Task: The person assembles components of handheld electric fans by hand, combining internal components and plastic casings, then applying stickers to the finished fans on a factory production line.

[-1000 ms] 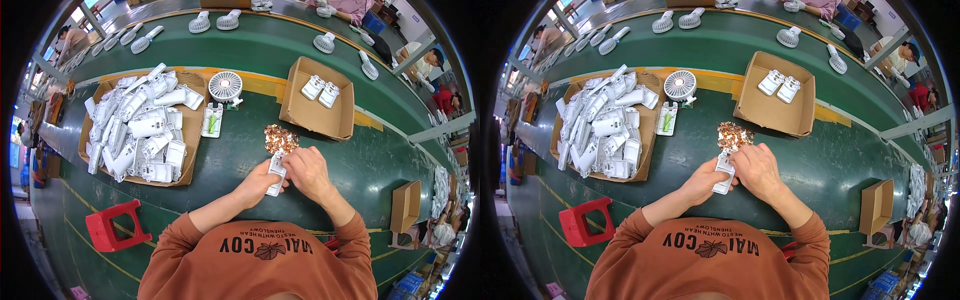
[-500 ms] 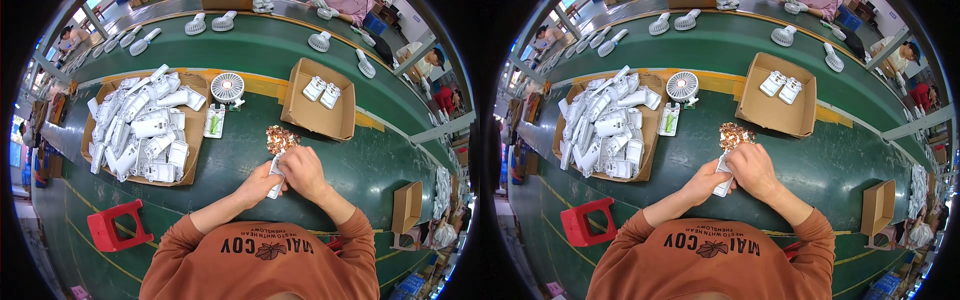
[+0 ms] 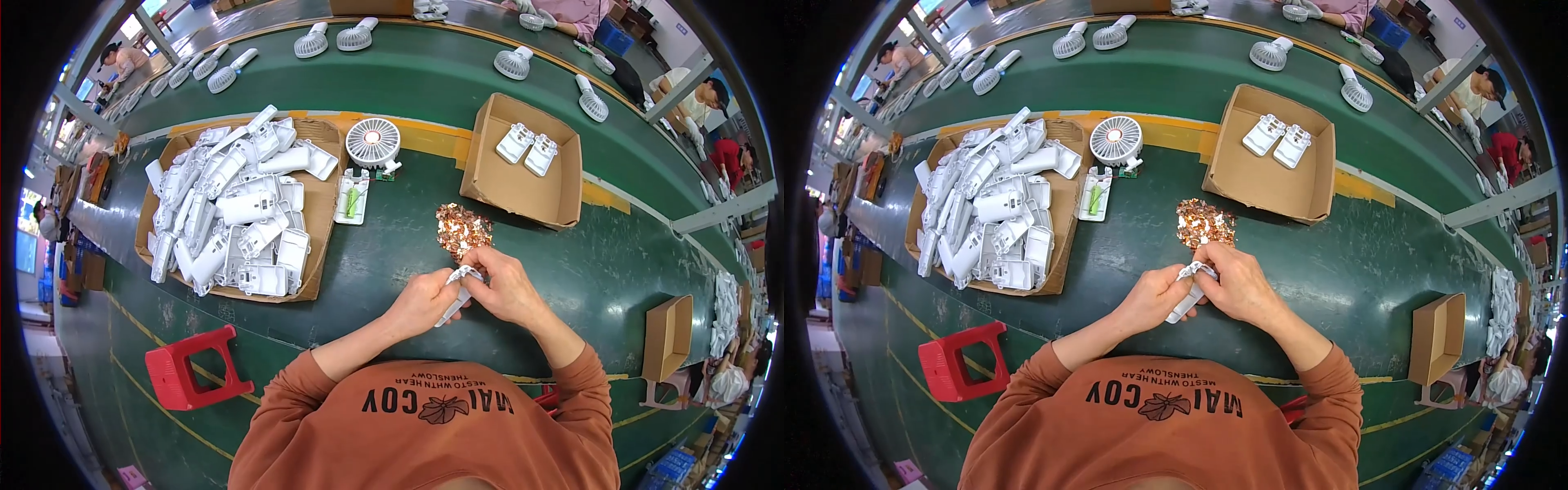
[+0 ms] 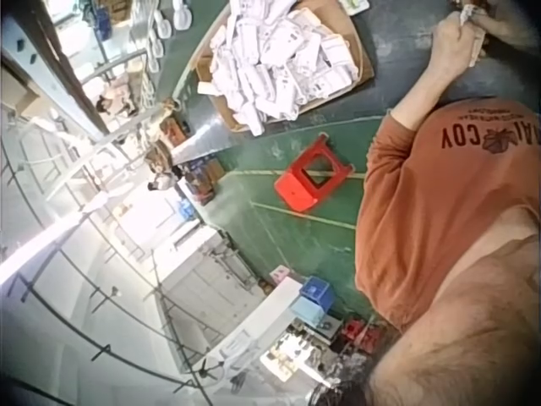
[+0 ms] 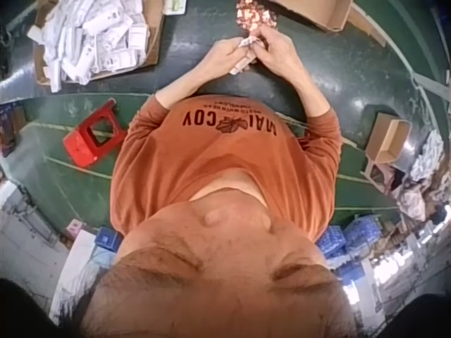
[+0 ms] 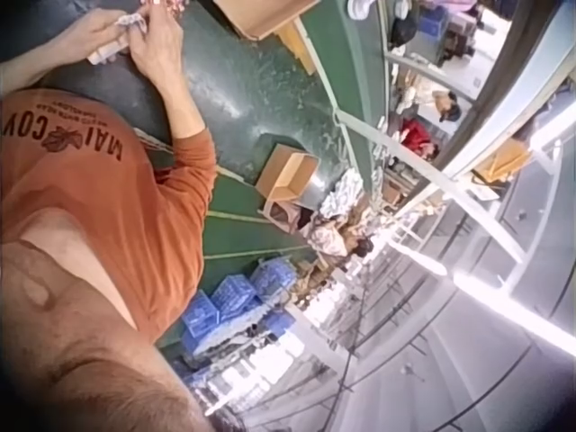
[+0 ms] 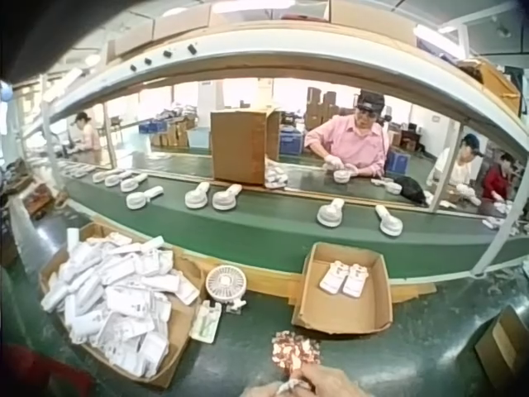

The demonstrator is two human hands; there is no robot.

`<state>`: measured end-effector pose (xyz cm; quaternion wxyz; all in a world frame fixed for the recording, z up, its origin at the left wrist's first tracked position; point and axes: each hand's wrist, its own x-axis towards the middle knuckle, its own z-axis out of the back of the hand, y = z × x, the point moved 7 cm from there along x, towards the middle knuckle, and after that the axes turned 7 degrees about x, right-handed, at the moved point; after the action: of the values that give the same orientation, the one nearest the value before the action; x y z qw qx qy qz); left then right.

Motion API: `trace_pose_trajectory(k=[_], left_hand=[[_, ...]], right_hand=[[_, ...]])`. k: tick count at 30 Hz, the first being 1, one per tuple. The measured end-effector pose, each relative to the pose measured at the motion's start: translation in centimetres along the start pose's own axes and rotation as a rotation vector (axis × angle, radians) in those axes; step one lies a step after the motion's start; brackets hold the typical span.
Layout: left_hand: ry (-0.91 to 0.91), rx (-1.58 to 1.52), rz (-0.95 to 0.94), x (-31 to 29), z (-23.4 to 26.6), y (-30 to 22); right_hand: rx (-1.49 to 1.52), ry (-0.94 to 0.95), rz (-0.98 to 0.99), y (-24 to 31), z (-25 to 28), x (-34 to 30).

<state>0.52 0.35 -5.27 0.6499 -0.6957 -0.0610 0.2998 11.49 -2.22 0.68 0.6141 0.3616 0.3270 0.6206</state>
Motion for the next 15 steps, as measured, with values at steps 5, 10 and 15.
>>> trace_pose_trajectory(k=[5,10,15], left_hand=[[0.025,-0.018,0.034,0.16,-0.11,0.1],[-0.007,-0.046,0.019,0.25,-0.14,0.26],[-0.008,-0.048,0.018,0.51,-0.03,0.8]], right_hand=[[0.082,0.049,-0.043,-0.99,-0.06,0.06],[0.037,0.076,-0.051,-0.83,0.03,0.27],[0.01,0.087,-0.04,-0.18,-0.12,0.49]])
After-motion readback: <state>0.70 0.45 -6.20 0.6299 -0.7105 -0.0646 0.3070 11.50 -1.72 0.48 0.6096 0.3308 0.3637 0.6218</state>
